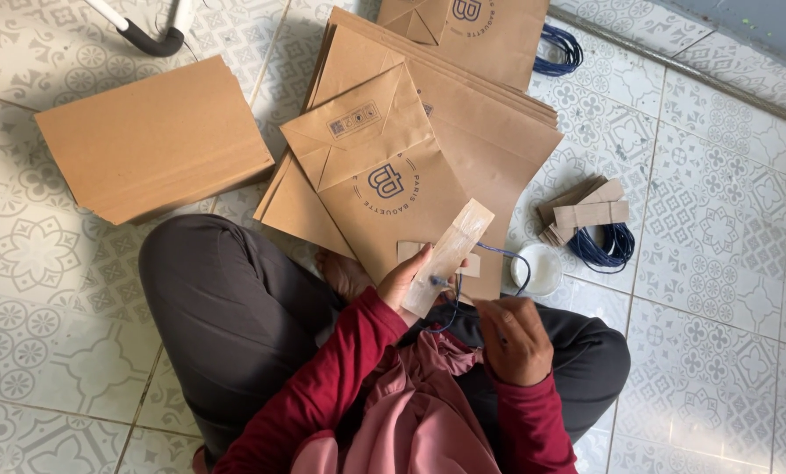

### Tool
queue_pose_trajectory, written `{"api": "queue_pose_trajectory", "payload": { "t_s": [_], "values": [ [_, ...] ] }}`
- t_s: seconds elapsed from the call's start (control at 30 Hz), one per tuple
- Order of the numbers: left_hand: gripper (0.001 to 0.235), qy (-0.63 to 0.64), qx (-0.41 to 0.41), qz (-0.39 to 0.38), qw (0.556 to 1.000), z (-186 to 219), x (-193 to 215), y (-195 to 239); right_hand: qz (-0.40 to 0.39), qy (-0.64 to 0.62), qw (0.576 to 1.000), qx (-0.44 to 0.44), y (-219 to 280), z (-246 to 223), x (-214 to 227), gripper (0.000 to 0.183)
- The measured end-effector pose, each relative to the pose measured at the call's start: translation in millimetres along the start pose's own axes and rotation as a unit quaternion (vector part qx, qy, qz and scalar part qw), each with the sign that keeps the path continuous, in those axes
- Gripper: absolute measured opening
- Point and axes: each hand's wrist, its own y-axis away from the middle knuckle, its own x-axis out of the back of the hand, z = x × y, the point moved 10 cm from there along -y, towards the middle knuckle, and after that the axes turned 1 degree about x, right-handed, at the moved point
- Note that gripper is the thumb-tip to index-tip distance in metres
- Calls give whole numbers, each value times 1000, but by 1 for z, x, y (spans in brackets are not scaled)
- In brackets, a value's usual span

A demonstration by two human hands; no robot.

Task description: The person sits on the floor and assembles brown paper bags. They fold the bottom flaps to create the bag's base and then attach a blue rope handle using a small cardboard tab and glue applied with a brush.

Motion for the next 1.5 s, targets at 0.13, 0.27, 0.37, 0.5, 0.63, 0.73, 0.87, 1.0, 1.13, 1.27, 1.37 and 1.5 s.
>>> {"api": "queue_pose_trajectory", "payload": {
  "t_s": [0.13, 0.27, 0.37, 0.5, 0.63, 0.73, 0.87, 1.0, 1.13, 1.27, 1.37, 1.5],
  "values": [
    [71, -2, 27, -8, 1000, -3, 8, -5, -34, -63, 997, 18, 5, -14, -8, 11],
    [71, -13, 35, -16, 999, -7, 9, -5, -29, -50, 998, 8, 10, -9, -3, 14],
    [73, -41, 23, 5, 999, -5, 5, -3, 1, 2, 1000, -8, 7, -1, 4, 11],
    [69, -21, 14, -2, 1000, 2, 0, 0, -25, -36, 999, 3, 11, -2, -4, 14],
    [71, -45, 14, -31, 998, 1, 1, -3, -43, -71, 996, 23, 11, -10, -6, 15],
    [74, -16, 68, -7, 998, -10, -12, 4, -25, -27, 999, -13, 8, 6, -2, 14],
    [49, 10, -16, 152, 988, -2, 17, 7, 86, 25, 996, -22, -3, 24, 17, 10],
    [45, 7, -27, 166, 986, 14, -7, 20, 87, 45, 995, -24, -2, 27, 12, 11],
    [46, 14, -26, 164, 986, 16, -16, 24, 36, 12, 999, -26, 6, 19, 5, 10],
    [44, 6, -21, 177, 984, 15, -21, 25, 52, 36, 998, -26, 4, 28, 11, 9],
    [39, 14, -24, 182, 983, 1, 7, 17, 80, 56, 994, -44, -3, 32, 21, 10],
    [40, 26, -26, 183, 982, 0, 18, 13, 89, 62, 993, -40, -6, 28, 20, 11]
  ]
}}
